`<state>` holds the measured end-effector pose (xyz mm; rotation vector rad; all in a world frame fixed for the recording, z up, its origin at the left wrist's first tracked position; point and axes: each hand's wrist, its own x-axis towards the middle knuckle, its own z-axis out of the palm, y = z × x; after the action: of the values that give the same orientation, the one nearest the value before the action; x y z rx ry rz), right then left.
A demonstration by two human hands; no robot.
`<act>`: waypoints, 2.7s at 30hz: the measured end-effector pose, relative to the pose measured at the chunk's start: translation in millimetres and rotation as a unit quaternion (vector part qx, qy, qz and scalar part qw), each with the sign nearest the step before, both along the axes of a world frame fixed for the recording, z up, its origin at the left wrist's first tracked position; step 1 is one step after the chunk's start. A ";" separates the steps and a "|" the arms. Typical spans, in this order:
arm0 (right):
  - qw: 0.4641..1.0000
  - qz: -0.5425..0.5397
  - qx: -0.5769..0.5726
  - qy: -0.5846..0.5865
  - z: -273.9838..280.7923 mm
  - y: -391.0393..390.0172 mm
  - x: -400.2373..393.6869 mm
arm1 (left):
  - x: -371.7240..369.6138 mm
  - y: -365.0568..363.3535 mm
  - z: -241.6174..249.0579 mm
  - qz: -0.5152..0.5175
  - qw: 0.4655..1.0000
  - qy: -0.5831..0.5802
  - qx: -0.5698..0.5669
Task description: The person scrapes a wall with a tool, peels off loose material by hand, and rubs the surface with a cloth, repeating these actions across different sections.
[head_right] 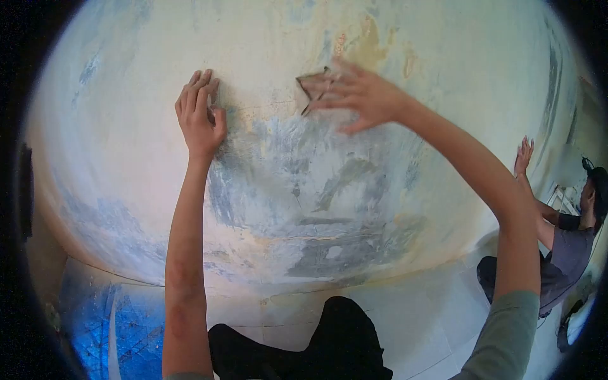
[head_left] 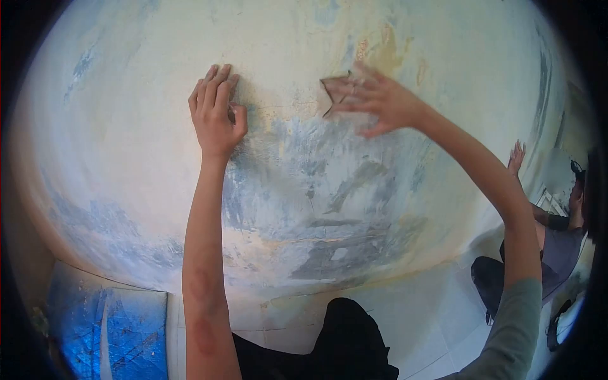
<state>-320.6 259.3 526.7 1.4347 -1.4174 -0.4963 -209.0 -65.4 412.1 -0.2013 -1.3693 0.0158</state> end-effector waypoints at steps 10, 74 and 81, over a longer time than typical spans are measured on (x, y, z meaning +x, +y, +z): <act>0.997 0.024 0.041 0.053 -1.7 5.0 -5.7 | 3.5 0.5 0.4 0.002 1.000 -0.006 -0.006; 0.940 -0.070 -0.331 0.036 -53.3 20.0 -27.4 | -10.0 -8.8 -2.0 0.018 0.998 0.056 0.006; 0.995 0.029 -0.086 0.041 -50.6 8.3 4.9 | -9.9 -6.7 -3.2 0.016 0.998 0.053 -0.001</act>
<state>-315.7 267.6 476.1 1.2986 -1.3155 -0.3818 -218.9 -72.1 408.8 -0.1788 -1.2675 0.0539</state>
